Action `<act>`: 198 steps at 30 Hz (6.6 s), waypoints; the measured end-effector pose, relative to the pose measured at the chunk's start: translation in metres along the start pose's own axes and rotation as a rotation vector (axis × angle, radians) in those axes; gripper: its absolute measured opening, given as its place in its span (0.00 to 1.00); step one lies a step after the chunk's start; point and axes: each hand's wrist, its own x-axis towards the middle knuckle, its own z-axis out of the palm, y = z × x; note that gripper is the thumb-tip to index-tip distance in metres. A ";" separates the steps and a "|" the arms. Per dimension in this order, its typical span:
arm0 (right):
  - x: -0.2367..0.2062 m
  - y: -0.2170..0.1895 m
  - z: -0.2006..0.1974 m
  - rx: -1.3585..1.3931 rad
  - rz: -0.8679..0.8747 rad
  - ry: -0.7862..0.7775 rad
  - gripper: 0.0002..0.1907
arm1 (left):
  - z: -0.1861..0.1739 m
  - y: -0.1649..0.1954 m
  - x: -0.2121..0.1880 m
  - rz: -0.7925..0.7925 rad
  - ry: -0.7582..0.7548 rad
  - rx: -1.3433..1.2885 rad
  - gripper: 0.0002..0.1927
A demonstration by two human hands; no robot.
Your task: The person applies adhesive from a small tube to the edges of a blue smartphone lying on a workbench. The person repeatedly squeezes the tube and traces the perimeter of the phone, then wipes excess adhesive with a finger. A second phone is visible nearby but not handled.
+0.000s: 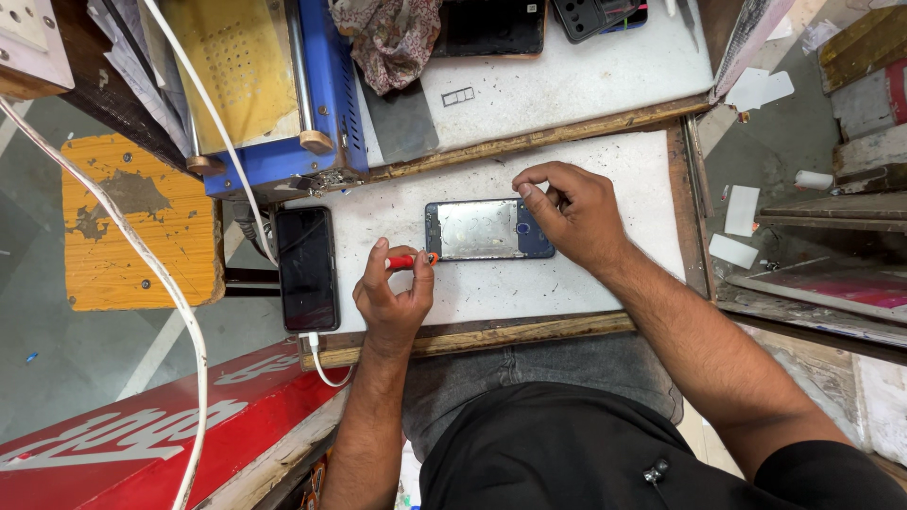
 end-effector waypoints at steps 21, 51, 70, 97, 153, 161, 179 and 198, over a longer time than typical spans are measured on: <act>0.001 0.002 0.002 -0.015 0.010 -0.004 0.07 | -0.019 0.023 0.029 -0.103 -0.268 -0.162 0.25; 0.013 -0.014 -0.012 -0.423 0.248 0.001 0.12 | -0.009 0.034 0.028 -0.117 -0.208 -0.128 0.20; 0.013 -0.012 -0.007 -0.338 0.256 -0.001 0.10 | -0.002 0.021 0.061 -0.311 -0.164 -0.259 0.28; 0.009 -0.010 0.001 -0.137 -0.056 0.029 0.16 | 0.074 0.013 0.099 -0.761 -0.029 -0.874 0.33; 0.007 0.004 -0.001 -0.251 0.031 -0.016 0.06 | 0.085 0.026 0.074 0.002 -0.024 -0.348 0.32; 0.010 -0.008 -0.003 -0.312 -0.017 -0.058 0.11 | 0.079 0.032 0.077 0.097 -0.024 -0.217 0.32; 0.007 -0.005 -0.013 -0.014 0.031 0.128 0.07 | 0.051 0.038 0.022 -0.003 -0.140 -0.388 0.32; 0.006 -0.001 -0.011 0.030 0.040 0.163 0.07 | 0.051 0.044 0.030 0.066 -0.277 -0.420 0.30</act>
